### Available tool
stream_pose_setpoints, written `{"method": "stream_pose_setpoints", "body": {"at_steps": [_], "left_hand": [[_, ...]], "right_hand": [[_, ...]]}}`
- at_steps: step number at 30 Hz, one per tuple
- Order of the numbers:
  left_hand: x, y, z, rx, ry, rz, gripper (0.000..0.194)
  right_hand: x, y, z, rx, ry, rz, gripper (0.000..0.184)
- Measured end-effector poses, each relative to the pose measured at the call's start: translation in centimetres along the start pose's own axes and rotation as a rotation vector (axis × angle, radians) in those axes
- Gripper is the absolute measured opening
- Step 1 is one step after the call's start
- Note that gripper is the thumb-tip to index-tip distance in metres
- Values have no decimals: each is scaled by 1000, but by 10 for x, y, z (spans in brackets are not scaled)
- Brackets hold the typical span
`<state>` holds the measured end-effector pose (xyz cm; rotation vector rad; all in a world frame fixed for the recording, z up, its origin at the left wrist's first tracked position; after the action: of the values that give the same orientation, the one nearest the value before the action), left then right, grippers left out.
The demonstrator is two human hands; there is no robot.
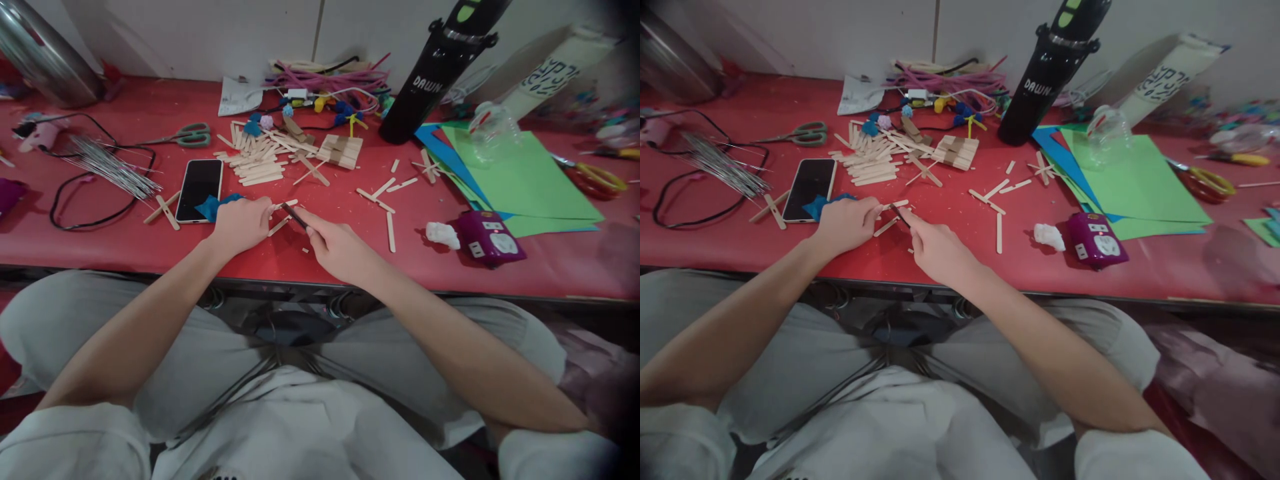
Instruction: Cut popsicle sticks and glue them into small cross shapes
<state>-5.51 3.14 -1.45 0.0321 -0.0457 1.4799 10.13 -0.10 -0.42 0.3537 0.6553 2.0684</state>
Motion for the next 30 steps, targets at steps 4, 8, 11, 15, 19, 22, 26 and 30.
{"method": "stream_pose_setpoints", "body": {"at_steps": [4, 8, 11, 15, 19, 22, 26, 30], "left_hand": [[0, 0, 1, -6, -5, -9, 43], [0, 0, 0, -8, -6, -9, 39], [0, -1, 0, 7, -13, -26, 40], [0, 0, 0, 9, -16, -19, 42], [1, 0, -1, 11, -9, -18, 41], [1, -1, -1, 19, -10, -20, 42], [2, -2, -1, 19, -17, -16, 42], [2, -2, -2, 19, -26, -18, 41]], "right_hand": [[2, -3, 0, 18, 8, -43, 57], [4, -1, -1, 5, 34, -26, 58], [2, 0, -2, -53, 72, -38, 59], [-2, 3, 1, -36, 39, -31, 57], [-4, 0, 2, -5, 16, -47, 57], [-2, -2, 1, 17, 11, -50, 57], [1, -5, 1, 36, 7, -54, 57], [1, -5, 1, 45, 5, -57, 56]]}}
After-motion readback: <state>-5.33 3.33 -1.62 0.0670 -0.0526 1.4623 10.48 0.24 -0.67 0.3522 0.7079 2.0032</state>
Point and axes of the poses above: each hand's wrist, its own x-axis towards the middle knuckle, its own z-axis out of the back of the hand, y = z × x, the point moved 8 cm from there along x, towards the middle knuckle, and after that the axes turned 1 degree about z, right-handed, at the moved point
